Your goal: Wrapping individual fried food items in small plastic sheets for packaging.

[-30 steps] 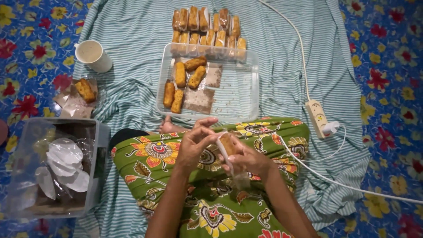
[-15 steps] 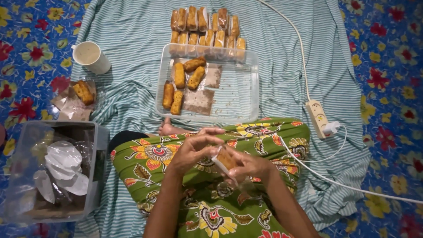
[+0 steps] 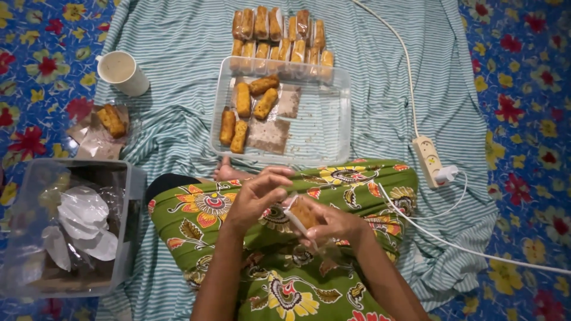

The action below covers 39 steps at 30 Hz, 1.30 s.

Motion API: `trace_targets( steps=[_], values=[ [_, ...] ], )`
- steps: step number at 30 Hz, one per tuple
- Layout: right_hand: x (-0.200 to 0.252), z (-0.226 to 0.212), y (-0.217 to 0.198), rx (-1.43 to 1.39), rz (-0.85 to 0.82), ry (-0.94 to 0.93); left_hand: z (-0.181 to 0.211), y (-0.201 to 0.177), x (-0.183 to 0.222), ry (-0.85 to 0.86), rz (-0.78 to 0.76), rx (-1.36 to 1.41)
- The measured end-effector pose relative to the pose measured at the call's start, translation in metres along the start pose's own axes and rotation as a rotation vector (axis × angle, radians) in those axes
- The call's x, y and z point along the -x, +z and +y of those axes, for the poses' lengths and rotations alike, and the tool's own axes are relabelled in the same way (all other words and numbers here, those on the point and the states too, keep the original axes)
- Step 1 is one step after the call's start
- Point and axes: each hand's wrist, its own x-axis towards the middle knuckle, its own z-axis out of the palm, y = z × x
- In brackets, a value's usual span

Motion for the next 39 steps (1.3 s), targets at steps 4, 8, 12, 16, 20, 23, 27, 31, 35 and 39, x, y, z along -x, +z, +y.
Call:
trace_targets(
  steps=[4, 8, 12, 16, 20, 23, 27, 31, 35, 39],
  values=[
    [0.001, -0.004, 0.002, -0.053, 0.105, -0.096, 0.004, 0.013, 0.003, -0.122, 0.172, -0.023],
    [-0.001, -0.026, 0.011, -0.067, 0.380, -0.252, 0.018, 0.016, -0.001, -0.202, 0.499, -0.074],
    [-0.009, -0.050, 0.012, -0.053, 0.571, -0.427, 0.006, 0.009, 0.003, -0.080, 0.446, -0.022],
    [-0.011, -0.072, 0.011, -0.164, 0.673, -0.571, 0.011, 0.013, 0.002, -0.028, 0.499, -0.164],
    [-0.015, -0.077, 0.008, -0.325, 0.837, -0.681, 0.008, 0.021, 0.003, 0.062, 0.336, -0.116],
    [-0.021, -0.082, 0.018, -0.376, 0.880, -0.731, -0.009, 0.020, 0.001, 0.180, 0.189, -0.221],
    [-0.025, -0.074, 0.012, -0.421, 0.894, -0.754, -0.015, 0.030, -0.007, 0.291, 0.162, -0.414],
    [-0.028, -0.072, 0.020, -0.379, 0.928, -0.715, -0.027, 0.034, -0.014, 0.288, 0.220, -0.447],
    [-0.029, -0.058, 0.015, -0.375, 0.929, -0.698, -0.040, 0.033, -0.017, 0.320, 0.290, -0.480],
    [-0.024, -0.052, 0.002, -0.393, 0.949, -0.672, -0.057, 0.020, -0.013, 0.363, 0.324, -0.540]
  ],
)
